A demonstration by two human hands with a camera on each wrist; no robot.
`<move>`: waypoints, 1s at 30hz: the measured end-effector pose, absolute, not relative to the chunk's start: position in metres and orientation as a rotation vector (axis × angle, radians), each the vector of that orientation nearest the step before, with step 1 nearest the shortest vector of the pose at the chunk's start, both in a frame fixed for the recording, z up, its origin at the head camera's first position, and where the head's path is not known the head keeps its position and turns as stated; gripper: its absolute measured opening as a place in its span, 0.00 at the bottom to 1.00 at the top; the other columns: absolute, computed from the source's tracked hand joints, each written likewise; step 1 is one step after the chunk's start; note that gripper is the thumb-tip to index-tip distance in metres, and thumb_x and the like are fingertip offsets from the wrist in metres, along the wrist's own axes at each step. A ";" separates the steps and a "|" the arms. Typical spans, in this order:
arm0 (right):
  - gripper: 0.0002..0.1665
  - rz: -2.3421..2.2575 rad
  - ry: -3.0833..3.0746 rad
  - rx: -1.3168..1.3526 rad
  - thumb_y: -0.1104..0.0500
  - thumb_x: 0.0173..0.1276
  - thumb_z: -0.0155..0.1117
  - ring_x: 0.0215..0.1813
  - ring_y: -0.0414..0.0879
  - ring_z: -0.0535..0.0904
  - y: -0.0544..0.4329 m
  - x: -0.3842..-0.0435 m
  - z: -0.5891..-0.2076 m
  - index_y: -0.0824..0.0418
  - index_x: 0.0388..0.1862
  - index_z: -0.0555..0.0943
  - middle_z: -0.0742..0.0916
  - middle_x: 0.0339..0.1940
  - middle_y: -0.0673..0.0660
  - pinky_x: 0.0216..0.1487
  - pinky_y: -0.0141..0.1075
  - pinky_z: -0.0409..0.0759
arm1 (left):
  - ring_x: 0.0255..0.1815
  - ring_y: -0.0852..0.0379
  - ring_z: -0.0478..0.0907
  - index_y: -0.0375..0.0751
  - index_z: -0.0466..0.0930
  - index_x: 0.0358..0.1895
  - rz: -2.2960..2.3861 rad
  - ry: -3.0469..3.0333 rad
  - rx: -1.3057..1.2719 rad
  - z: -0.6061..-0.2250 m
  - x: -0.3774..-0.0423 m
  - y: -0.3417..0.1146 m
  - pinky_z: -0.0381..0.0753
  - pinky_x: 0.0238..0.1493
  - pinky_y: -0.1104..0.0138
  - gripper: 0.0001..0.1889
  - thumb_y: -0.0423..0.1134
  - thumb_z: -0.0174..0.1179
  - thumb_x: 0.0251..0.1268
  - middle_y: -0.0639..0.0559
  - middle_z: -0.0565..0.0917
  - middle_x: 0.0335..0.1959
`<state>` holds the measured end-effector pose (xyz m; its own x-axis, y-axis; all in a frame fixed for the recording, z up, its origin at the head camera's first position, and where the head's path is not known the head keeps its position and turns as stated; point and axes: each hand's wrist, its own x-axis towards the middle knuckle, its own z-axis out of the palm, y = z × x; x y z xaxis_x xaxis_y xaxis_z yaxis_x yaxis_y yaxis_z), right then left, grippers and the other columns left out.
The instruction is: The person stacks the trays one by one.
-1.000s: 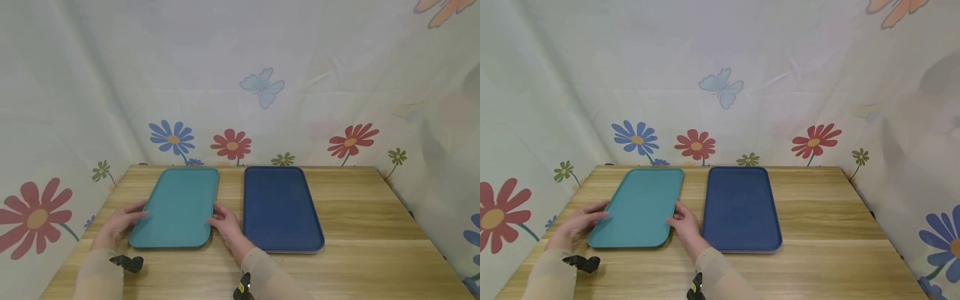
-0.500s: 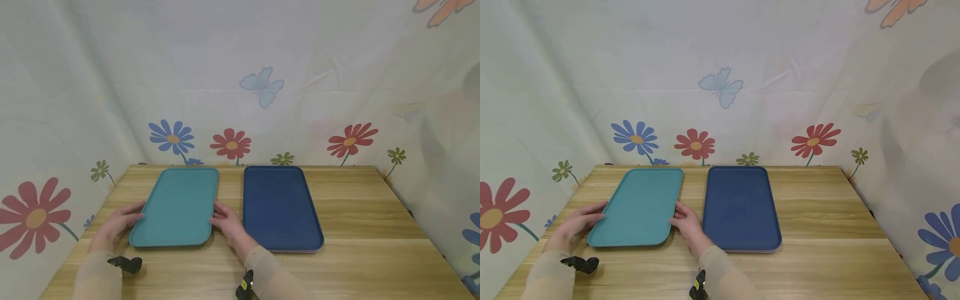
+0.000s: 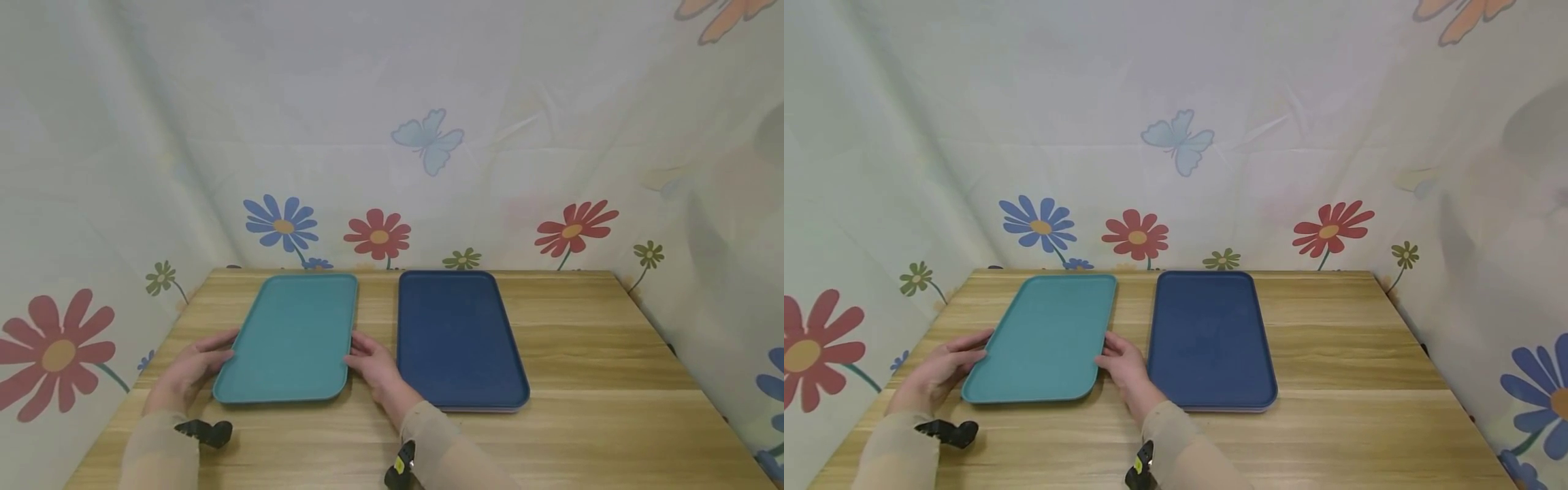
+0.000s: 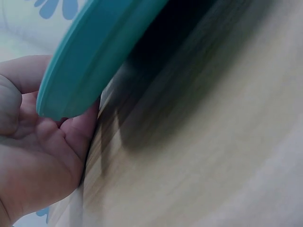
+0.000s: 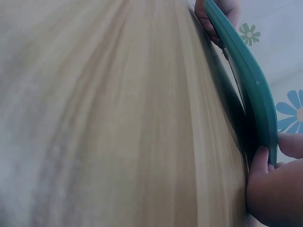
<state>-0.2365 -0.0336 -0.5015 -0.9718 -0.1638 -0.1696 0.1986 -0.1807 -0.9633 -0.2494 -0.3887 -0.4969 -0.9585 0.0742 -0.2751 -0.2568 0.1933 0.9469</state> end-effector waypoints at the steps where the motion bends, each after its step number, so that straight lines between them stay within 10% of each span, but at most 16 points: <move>1: 0.34 -2.248 1.843 0.043 0.75 0.64 0.63 0.66 0.58 0.73 -0.034 -0.236 -0.501 0.69 0.70 0.70 0.78 0.65 0.67 0.62 0.42 0.76 | 0.50 0.80 0.71 0.39 0.58 0.76 1.836 2.212 -0.173 -0.497 -0.250 -0.389 0.73 0.52 0.77 0.36 0.39 0.63 0.68 0.40 0.51 0.78; 13: 0.33 -2.277 1.818 0.088 0.75 0.65 0.62 0.65 0.58 0.74 -0.036 -0.232 -0.497 0.69 0.69 0.71 0.78 0.64 0.67 0.60 0.42 0.77 | 0.49 0.74 0.77 0.41 0.65 0.73 1.946 2.200 -0.147 -0.502 -0.249 -0.392 0.78 0.50 0.73 0.32 0.37 0.64 0.66 0.69 0.75 0.61; 30: 0.32 -2.292 1.865 0.044 0.75 0.65 0.61 0.68 0.60 0.72 -0.031 -0.224 -0.484 0.73 0.69 0.69 0.76 0.66 0.69 0.64 0.43 0.74 | 0.48 0.70 0.80 0.47 0.76 0.67 2.158 2.073 -0.081 -0.501 -0.237 -0.383 0.79 0.48 0.73 0.25 0.28 0.61 0.67 0.74 0.82 0.49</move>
<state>-0.2242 -0.0312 -0.4844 -0.9822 -0.1256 -0.1400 0.1626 -0.1931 -0.9676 -0.2367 -0.3827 -0.5012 -0.9875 0.0692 -0.1415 -0.1441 -0.0351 0.9889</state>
